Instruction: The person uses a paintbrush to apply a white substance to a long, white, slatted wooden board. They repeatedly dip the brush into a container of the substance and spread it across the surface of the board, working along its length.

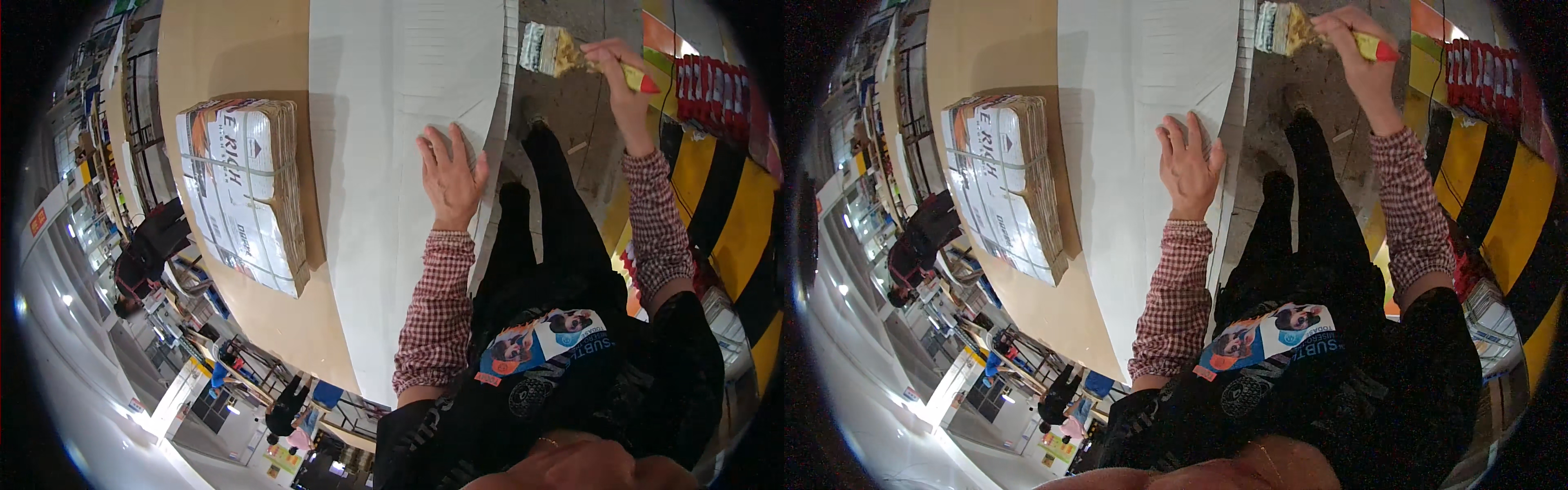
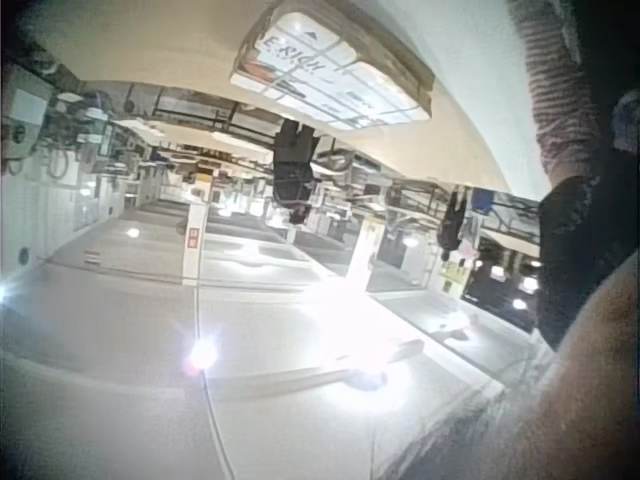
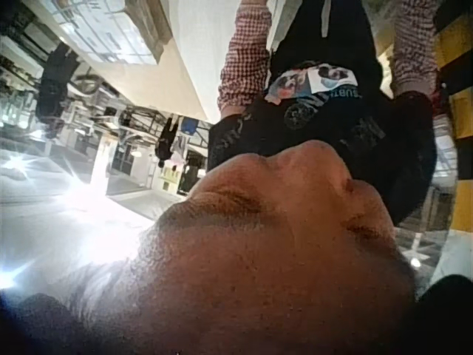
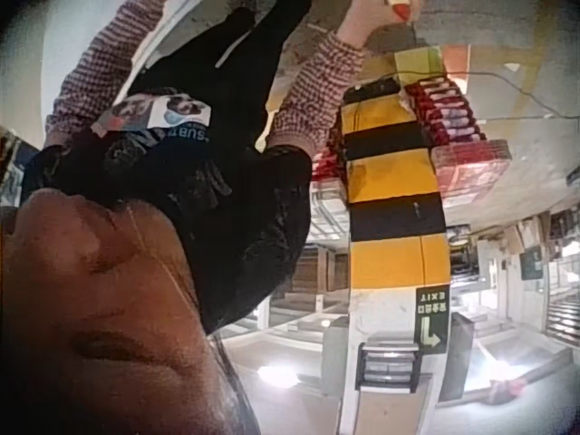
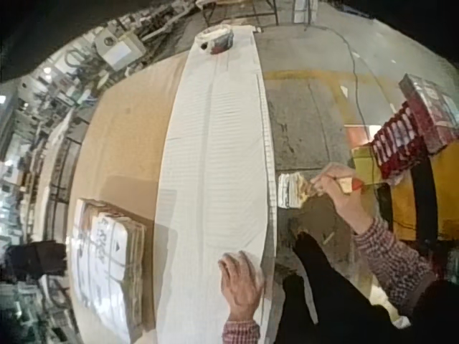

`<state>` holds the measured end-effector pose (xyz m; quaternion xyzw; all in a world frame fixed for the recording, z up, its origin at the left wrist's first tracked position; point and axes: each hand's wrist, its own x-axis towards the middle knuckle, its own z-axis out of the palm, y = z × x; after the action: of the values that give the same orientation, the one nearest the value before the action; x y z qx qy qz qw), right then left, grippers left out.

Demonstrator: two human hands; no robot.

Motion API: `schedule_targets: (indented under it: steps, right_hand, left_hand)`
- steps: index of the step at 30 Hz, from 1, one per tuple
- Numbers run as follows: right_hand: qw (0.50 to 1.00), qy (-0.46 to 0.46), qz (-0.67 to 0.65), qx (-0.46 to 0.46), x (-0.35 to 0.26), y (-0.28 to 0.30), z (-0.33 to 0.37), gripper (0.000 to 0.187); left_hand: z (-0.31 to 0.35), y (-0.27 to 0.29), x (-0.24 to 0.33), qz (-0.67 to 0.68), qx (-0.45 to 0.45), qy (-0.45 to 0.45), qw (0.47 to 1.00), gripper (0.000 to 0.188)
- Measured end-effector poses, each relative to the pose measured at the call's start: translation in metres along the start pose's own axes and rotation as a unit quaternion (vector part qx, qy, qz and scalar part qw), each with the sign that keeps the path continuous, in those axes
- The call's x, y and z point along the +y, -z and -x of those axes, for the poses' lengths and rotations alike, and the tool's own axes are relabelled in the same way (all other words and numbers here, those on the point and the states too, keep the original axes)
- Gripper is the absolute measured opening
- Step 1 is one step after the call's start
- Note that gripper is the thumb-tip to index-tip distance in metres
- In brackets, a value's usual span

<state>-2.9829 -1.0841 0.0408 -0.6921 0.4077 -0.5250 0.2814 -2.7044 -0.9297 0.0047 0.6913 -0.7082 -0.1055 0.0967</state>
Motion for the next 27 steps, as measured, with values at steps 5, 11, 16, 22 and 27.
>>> schedule_targets:
  steps: [5,11,16,22,27]
  right_hand:
    - [0.997,-0.068,-0.028,-0.016,0.019,-0.002,0.002,0.020]
    - [0.994,-0.102,-0.030,-0.038,-0.015,-0.008,0.029,0.014]
    - [0.990,-0.137,-0.013,-0.033,-0.057,-0.002,0.062,0.014]
    - [0.990,-0.132,-0.008,-0.043,-0.067,-0.018,0.073,0.013]
    - [0.991,-0.129,-0.008,-0.039,-0.063,-0.033,0.071,0.011]
  left_hand:
    - [-0.001,0.001,0.001,-0.025,0.000,-0.003,1.000,0.056]
    - [-0.003,0.001,-0.002,-0.019,0.013,-0.014,1.000,0.051]
    - [-0.005,0.004,-0.002,-0.013,0.013,-0.014,1.000,0.048]
    - [-0.006,0.008,-0.001,-0.005,0.011,-0.011,1.000,0.045]
    - [-0.008,0.009,0.000,-0.023,0.019,-0.017,0.999,0.042]
